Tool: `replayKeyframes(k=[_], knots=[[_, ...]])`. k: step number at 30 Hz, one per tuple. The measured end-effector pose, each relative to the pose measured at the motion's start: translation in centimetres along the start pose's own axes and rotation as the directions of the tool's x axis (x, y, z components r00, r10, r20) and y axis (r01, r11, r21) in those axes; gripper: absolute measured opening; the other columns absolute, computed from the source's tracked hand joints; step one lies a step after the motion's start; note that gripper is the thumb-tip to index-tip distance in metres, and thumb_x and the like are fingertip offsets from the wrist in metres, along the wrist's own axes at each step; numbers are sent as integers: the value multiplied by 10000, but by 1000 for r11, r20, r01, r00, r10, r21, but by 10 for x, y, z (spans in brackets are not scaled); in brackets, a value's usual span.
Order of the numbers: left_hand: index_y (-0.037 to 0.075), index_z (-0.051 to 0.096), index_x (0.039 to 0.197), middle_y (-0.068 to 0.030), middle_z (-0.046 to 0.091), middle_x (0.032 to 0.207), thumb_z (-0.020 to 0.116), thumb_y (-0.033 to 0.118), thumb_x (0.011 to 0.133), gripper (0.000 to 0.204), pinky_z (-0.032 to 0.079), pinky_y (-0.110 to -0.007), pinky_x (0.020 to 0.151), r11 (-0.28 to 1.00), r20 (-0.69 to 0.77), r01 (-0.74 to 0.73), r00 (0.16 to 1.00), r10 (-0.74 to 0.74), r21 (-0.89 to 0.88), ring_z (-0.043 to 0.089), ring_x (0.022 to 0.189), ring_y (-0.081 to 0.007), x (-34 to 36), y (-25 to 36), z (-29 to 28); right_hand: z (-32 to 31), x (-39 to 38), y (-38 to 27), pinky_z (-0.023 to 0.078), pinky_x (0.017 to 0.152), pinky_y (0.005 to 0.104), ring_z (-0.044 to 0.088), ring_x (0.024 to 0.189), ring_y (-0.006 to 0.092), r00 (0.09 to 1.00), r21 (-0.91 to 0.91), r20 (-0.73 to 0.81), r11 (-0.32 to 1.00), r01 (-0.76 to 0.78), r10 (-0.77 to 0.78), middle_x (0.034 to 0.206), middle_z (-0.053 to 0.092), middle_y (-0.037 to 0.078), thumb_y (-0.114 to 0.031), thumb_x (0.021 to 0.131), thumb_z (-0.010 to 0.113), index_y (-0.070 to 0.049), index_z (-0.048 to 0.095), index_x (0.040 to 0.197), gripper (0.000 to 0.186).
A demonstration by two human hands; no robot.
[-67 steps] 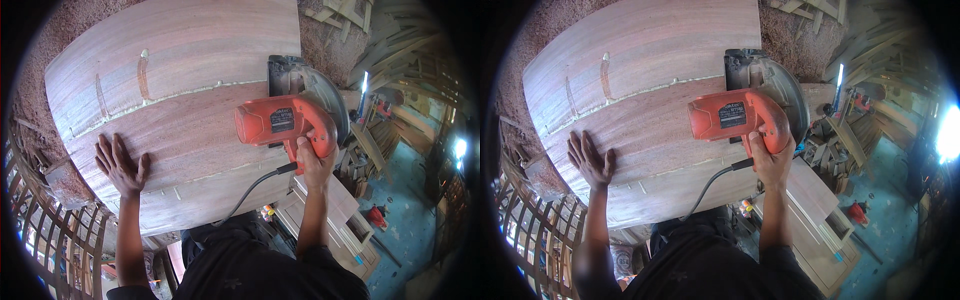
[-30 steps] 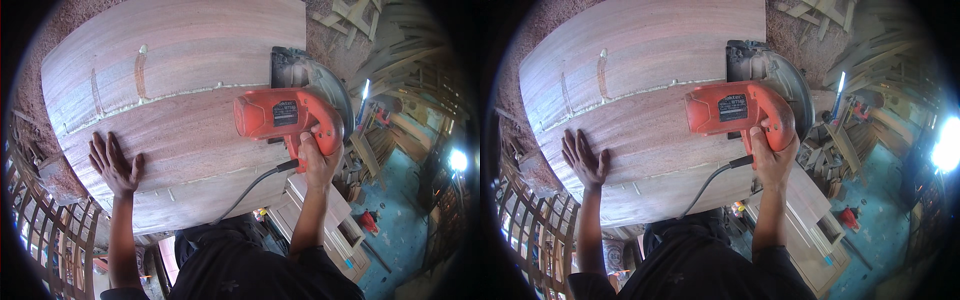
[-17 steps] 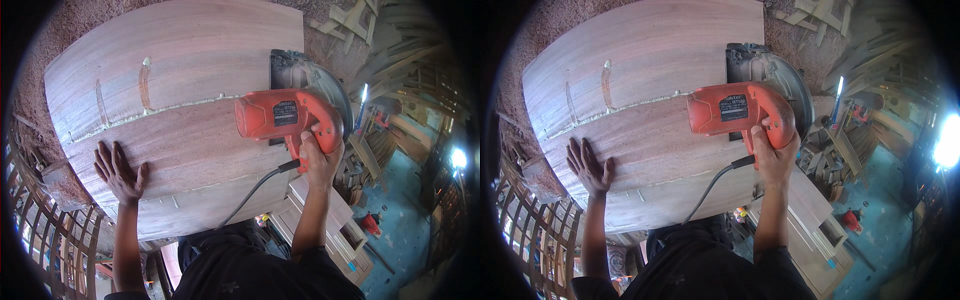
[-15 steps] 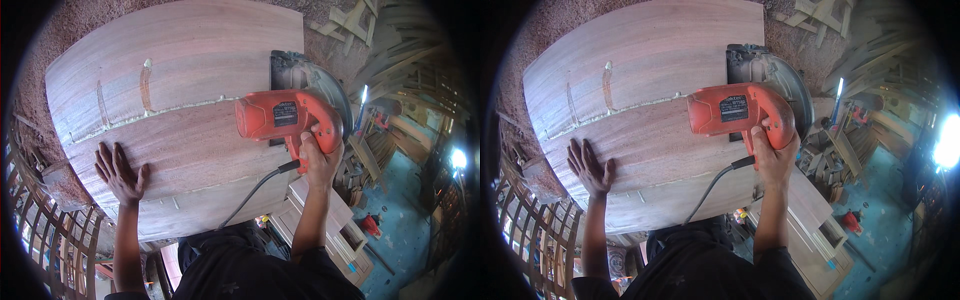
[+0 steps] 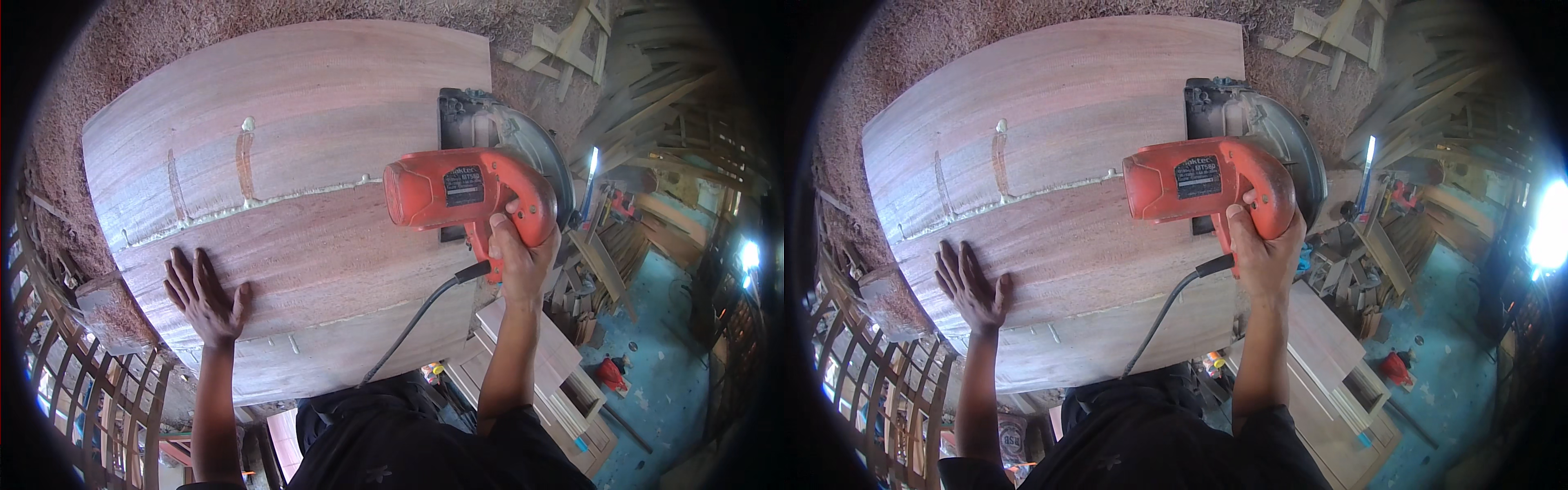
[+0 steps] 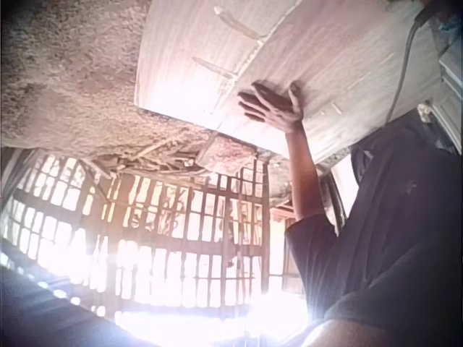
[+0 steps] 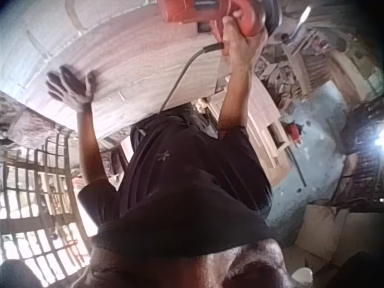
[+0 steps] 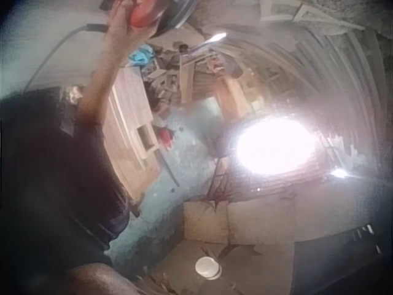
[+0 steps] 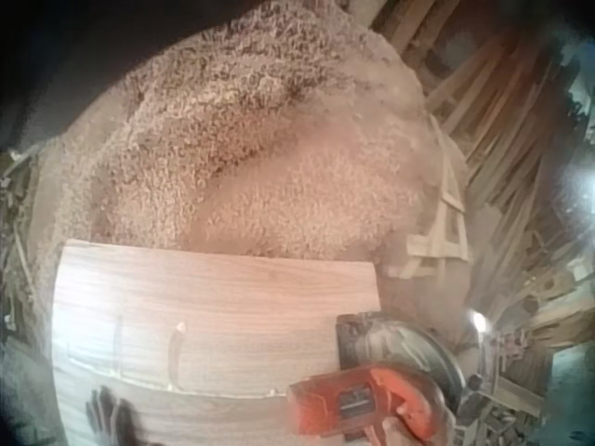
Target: Measure and cut a wooden panel using a circular saw and hand tools.
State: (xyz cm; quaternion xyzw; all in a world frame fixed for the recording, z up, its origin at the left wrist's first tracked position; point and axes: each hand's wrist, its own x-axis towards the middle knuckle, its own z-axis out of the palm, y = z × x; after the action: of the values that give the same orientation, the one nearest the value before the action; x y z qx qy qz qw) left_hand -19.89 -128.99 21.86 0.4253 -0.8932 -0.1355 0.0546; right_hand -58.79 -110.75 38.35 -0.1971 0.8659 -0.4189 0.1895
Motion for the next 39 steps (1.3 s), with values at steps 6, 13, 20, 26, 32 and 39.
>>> replayKeyframes(k=[6, 13, 20, 26, 32, 39], knots=[[58, 398, 1560, -290, 254, 1651, 536, 685, 916, 909, 85, -640, 1212, 1000, 18, 12, 1000, -11, -9, 203, 1525, -512, 0, 1, 0, 5, 10, -11, 391, 503, 242, 485, 554, 65, 999, 27, -23, 999, -26, 27, 784, 606, 37, 72, 884, 629, -37, 574, 1061, 215], [59, 401, 1558, -292, 259, 1648, 537, 680, 922, 900, 80, -635, 1213, 1000, 34, 13, 999, -13, -10, 200, 1529, -507, 0, 1, -4, 8, 17, -12, 388, 501, 243, 488, 553, 66, 999, 14, -26, 999, -38, 38, 777, 601, 34, 58, 881, 634, -38, 575, 1058, 210], [48, 408, 1550, -299, 252, 1647, 563, 657, 913, 895, 91, -615, 1222, 1000, 34, -2, 999, 3, -8, 199, 1525, -510, 2, -1, -7, 19, 26, -38, 375, 491, 237, 477, 543, 58, 996, 148, -1, 985, -93, 94, 746, 593, 16, 56, 894, 635, -32, 582, 1067, 202], [53, 390, 1565, -302, 239, 1650, 575, 660, 898, 920, 95, -638, 1215, 1000, 58, -1, 998, 0, 23, 182, 1528, -513, -3, -4, -9, 16, 30, -35, 398, 499, 232, 500, 550, 49, 994, 160, 9, 981, -113, 113, 758, 622, 9, 33, 907, 650, 1, 645, 1136, 231], [76, 387, 1571, -261, 246, 1660, 607, 622, 865, 919, 105, -649, 1217, 998, 25, 4, 1000, -6, 60, 194, 1526, -500, -8, 7, 2, 13, 36, -11, 552, 839, 427, 718, 944, 385, 973, 58, -92, 974, 217, -211, 979, 722, 246, -123, 832, 740, 43, 668, 1093, 317], [46, 337, 1586, -281, 259, 1649, 544, 555, 930, 856, 127, -635, 1215, 984, -63, -113, 990, 123, 136, 214, 1511, -525, -18, 13, 10, 10, 34, -11, 564, 868, 484, 699, 968, 446, 998, 128, -7, 990, 63, -62, 993, 721, 271, -145, 795, 749, 29, 632, 1124, 390]])
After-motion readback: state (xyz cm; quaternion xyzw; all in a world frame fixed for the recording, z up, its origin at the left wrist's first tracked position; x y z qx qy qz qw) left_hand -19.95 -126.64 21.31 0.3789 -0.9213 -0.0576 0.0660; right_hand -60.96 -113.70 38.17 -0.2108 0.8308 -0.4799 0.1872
